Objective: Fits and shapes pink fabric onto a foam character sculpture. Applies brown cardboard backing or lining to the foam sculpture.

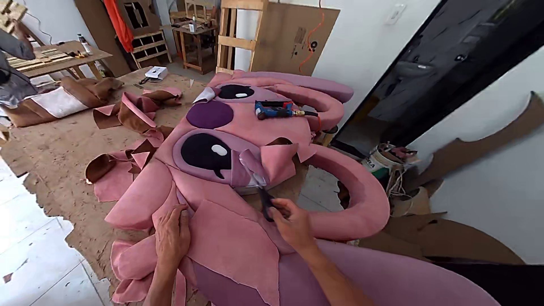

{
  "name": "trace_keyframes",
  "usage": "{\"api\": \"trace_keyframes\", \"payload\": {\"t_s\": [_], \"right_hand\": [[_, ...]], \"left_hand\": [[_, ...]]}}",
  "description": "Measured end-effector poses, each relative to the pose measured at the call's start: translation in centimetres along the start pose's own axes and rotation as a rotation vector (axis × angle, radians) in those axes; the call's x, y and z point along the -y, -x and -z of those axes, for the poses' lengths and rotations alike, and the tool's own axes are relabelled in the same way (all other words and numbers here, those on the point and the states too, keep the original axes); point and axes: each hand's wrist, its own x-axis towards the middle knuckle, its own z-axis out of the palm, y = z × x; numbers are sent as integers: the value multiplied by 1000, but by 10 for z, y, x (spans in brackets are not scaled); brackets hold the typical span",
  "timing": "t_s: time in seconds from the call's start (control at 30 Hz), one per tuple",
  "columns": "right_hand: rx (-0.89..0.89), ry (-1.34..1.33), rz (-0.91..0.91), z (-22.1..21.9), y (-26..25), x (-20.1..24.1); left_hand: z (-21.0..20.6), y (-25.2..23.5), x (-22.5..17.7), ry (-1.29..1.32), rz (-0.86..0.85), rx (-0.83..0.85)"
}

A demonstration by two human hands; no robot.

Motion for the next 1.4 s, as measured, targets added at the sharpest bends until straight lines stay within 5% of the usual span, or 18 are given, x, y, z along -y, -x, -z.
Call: {"api": "trace_keyframes", "payload": {"t_s": [0.2,0.33,0.5,0.6,0.73,0.9,1.0,1.2,1.3,1.4], "right_hand": [[270,61,205,-112,-73,75],[637,193,347,-155,-101,82],[632,193,654,-115,-14,70],[767,192,793,-94,36,42],[863,425,776,-68,17,15],[835,506,681,-44,-21,-5],[648,471,592,-27,-20,-22],[436,614,527,11,21,-42],[399,557,524,12,21,-41],[293,494,492,5,20,-31]], "left_hand": [[-2,5,-1,-35,119,-154],[0,1,-1,-48,110,-147],[1,6,-13,-2,192,8],[-7,25,-36,-223,157,134],[-11,27,-41,-345,178,174],[-10,28,-34,-317,185,163],[-3,37,-55,-245,194,81],[-27,72,-163,-69,-253,430],[-27,65,-144,-144,-290,441],[-7,57,-104,-221,-59,268]]}}
